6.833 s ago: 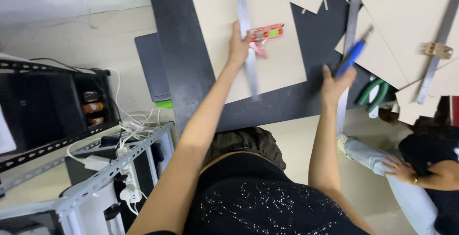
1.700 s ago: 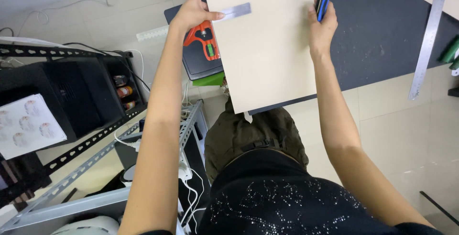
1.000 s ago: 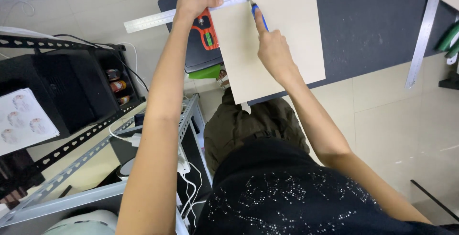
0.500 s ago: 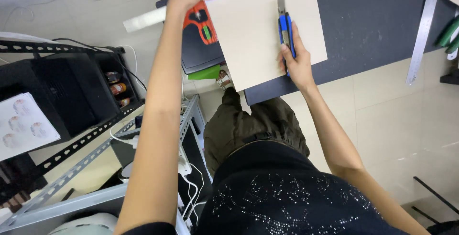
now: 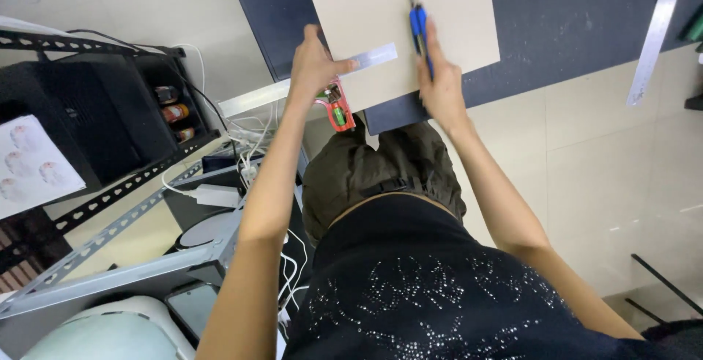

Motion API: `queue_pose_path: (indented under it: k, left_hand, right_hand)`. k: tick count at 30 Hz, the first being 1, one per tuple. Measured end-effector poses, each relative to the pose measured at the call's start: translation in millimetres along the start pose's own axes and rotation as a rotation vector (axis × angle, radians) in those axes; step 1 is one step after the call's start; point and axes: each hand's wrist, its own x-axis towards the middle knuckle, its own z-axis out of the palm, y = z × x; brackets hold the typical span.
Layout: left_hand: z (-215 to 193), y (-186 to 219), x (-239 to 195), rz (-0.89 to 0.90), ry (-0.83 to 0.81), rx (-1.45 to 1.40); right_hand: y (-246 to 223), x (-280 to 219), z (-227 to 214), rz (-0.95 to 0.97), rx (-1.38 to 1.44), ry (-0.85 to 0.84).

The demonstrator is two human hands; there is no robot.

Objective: Measuring and cutting cardboard sheets into smaller pieces using a ruler and a utility knife.

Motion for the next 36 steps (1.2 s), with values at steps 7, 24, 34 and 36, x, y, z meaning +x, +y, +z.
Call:
queue_pose_path:
  k: [7,24,34,36]
  left_hand:
    - [-0.8,6.4,-5.3,-0.037,0.021,-0.043]
    - [-3.0,29.8,-12.4,0.098,-0.001,0.082]
    - [40.7,93.6,-17.4,-0.038,0.006,0.202]
    - [42.3,107.9,-17.4,-0.095,0.028,0.259]
  right_hand:
    - [-9.4,-56.4,6.9,-0.045,-0.403,-0.128]
    - [170.3,-45.3,-163.7,0.305,-0.051,0.273]
    - [337.3,-13.9,-276.2,0.64,-0.278,0.99]
    - [296.4,-21.3,-258.6,0.424,-0.066,1.044]
